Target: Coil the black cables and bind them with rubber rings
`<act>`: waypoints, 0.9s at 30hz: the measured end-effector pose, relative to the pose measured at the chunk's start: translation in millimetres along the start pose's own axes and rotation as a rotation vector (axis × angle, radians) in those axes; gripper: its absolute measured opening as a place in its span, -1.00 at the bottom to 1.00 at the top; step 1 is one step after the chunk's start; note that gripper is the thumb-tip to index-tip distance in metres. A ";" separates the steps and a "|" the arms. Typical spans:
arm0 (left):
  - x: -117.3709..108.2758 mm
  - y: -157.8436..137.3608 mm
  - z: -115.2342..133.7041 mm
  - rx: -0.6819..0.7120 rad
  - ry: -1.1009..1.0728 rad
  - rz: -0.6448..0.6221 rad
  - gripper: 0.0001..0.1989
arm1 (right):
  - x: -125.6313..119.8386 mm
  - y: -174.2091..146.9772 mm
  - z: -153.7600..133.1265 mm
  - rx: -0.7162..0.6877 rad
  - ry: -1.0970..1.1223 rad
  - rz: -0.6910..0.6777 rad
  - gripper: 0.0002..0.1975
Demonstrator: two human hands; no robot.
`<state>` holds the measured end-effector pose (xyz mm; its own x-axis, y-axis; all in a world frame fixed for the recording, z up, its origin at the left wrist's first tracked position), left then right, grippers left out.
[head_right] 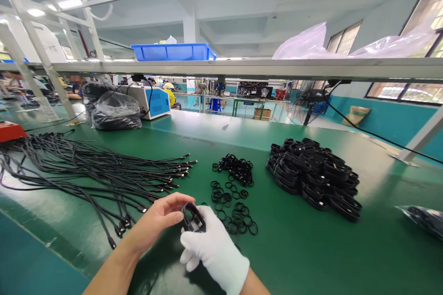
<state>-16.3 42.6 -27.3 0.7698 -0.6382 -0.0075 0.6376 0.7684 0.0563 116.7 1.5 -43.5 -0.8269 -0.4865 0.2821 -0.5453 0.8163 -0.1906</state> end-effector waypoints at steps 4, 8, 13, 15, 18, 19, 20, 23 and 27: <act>-12.6 -3.7 -6.7 0.021 -0.013 0.183 -0.74 | -6.1 -7.1 -11.9 -0.092 -0.411 0.304 -0.52; -19.8 -6.1 -13.1 -0.028 0.021 0.266 -0.73 | -10.7 -16.0 -23.9 -0.266 -0.545 0.461 -0.51; -19.4 -3.4 -16.3 -0.077 0.072 0.248 -0.70 | -10.0 -6.9 -20.1 -0.243 0.055 0.101 -0.61; -18.6 -2.6 -15.8 -0.094 0.076 0.254 -0.69 | -8.2 -2.7 -17.6 -0.267 0.288 -0.084 -0.62; -17.5 -2.6 -12.1 -0.108 0.076 0.286 -0.68 | -11.2 -0.2 -14.9 -0.306 0.437 -0.160 -0.55; -17.2 -2.6 -10.3 -0.109 0.076 0.295 -0.67 | -12.3 -0.3 -15.1 -0.313 0.451 -0.157 -0.54; -16.9 -2.4 -8.7 -0.111 0.078 0.300 -0.66 | -13.2 -0.8 -16.4 -0.318 0.455 -0.143 -0.55; -16.5 -0.8 -7.0 -0.134 0.103 0.289 -0.64 | -18.2 -5.2 -25.9 -0.315 0.427 -0.047 -0.60; -24.0 2.2 -20.4 -0.202 0.182 0.321 -0.61 | -53.3 -18.6 -49.8 -0.289 0.012 0.302 -0.60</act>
<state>-32.7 60.6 -47.4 0.9116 -0.3598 -0.1988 0.3437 0.9324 -0.1118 177.8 27.8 -8.2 -0.9411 -0.2093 0.2656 -0.2158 0.9764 0.0048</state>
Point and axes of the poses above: each hand's wrist, its own y-axis towards the middle knuckle, its own x-axis out of the palm, z = x × y, the point moved 4 cm from there along y, towards the middle knuckle, and after that the axes turned 14 degrees about -z, right-handed, at the moved point
